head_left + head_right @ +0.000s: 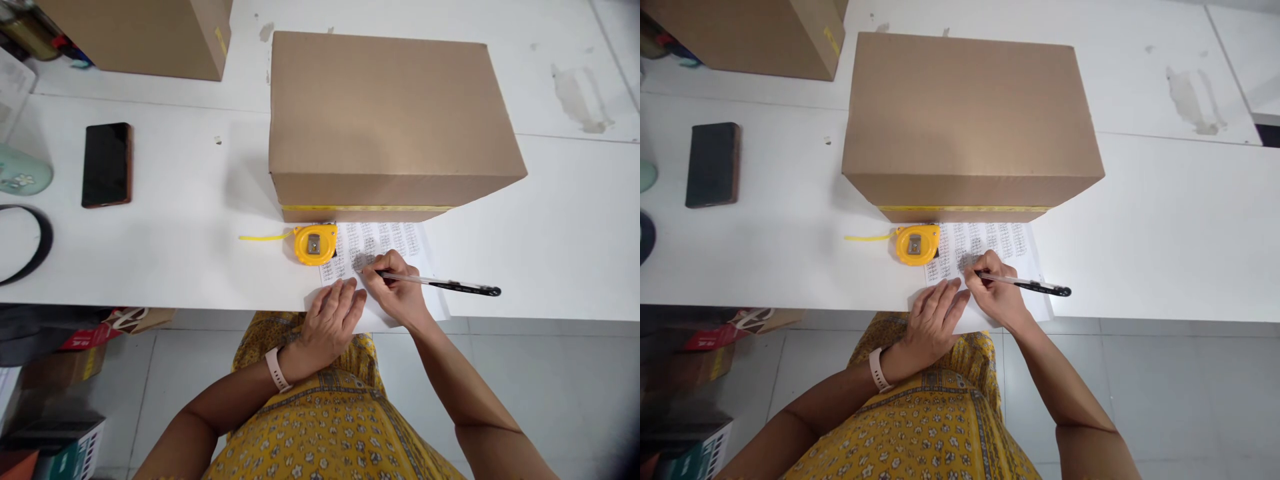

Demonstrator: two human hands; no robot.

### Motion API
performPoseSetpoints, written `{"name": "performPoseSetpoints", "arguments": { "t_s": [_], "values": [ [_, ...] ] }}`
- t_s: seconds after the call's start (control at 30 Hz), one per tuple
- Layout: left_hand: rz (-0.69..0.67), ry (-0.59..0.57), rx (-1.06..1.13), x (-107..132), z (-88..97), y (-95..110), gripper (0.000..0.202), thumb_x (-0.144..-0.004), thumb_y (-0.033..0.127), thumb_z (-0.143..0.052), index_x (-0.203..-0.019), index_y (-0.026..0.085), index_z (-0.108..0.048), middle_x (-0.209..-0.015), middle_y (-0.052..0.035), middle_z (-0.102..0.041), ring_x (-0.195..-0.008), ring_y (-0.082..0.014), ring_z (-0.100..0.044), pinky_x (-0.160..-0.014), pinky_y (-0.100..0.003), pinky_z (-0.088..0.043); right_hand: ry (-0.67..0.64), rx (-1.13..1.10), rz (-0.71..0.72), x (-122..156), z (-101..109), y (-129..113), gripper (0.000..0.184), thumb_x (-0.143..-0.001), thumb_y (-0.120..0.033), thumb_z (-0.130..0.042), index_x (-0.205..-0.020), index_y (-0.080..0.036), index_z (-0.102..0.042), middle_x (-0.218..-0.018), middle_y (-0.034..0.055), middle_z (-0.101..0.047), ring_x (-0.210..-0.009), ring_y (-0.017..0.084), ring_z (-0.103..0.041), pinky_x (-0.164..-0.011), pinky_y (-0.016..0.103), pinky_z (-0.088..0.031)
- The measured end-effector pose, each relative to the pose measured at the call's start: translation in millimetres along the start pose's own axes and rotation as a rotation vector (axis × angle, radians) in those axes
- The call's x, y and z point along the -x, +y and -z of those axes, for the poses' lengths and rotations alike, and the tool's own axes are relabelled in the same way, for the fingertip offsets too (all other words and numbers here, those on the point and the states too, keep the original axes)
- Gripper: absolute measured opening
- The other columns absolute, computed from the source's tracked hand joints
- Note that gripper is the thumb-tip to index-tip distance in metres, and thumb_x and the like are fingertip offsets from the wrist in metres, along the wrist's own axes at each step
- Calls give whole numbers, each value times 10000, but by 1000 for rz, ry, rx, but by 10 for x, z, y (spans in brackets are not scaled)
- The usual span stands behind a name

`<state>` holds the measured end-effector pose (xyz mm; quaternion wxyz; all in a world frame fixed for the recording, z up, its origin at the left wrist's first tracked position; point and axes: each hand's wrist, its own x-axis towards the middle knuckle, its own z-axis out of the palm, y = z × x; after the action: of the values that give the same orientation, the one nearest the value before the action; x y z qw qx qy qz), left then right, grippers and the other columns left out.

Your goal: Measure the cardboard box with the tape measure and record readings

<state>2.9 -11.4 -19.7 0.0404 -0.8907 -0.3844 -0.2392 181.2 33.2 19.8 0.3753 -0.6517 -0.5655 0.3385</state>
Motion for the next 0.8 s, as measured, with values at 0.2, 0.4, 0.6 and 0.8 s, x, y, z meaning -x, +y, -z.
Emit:
{"name": "performPoseSetpoints", "arguments": {
  "t_s": [0.2, 0.4, 0.6, 0.8],
  "values": [
    [1, -5, -2, -6, 7, -2, 441, -1023, 352, -496, -1366, 124, -653, -1420, -170, -669, -1341, -283, -590, -1166, -413, -379, -1, 8, -1, -4, -9, 8, 215, -868, -305, -618, -743, -259, -450, -564, -64, -475, -491, 106, -397, -498, 280, -348],
    [-4, -16, -9, 1, 13, -5, 449, -1016, 355, -506, -1374, 127, -653, -1434, -167, -660, -1345, -284, -585, -1166, -417, -371, 15, -49, 0, -20, -15, 3, 217, -863, -308, -616, -742, -257, -443, -572, -65, -461, -498, 103, -371, -487, 269, -323],
    [-17, -49, -40, -3, 23, -14, 484, -991, 379, -539, -1393, 133, -650, -1488, -148, -620, -1373, -295, -561, -1146, -423, -394, 11, -57, 23, -37, -14, 8, 220, -861, -309, -623, -728, -249, -459, -608, -52, -491, -517, 104, -402, -507, 267, -339],
    [-30, -67, -47, 14, 24, -23, 523, -984, 384, -523, -1428, 128, -629, -1565, -115, -541, -1393, -302, -537, -1137, -432, -403, -7, -63, 12, -42, -14, 7, 213, -860, -319, -617, -742, -251, -453, -582, -62, -472, -496, 105, -394, -495, 265, -337]
  ]
}}
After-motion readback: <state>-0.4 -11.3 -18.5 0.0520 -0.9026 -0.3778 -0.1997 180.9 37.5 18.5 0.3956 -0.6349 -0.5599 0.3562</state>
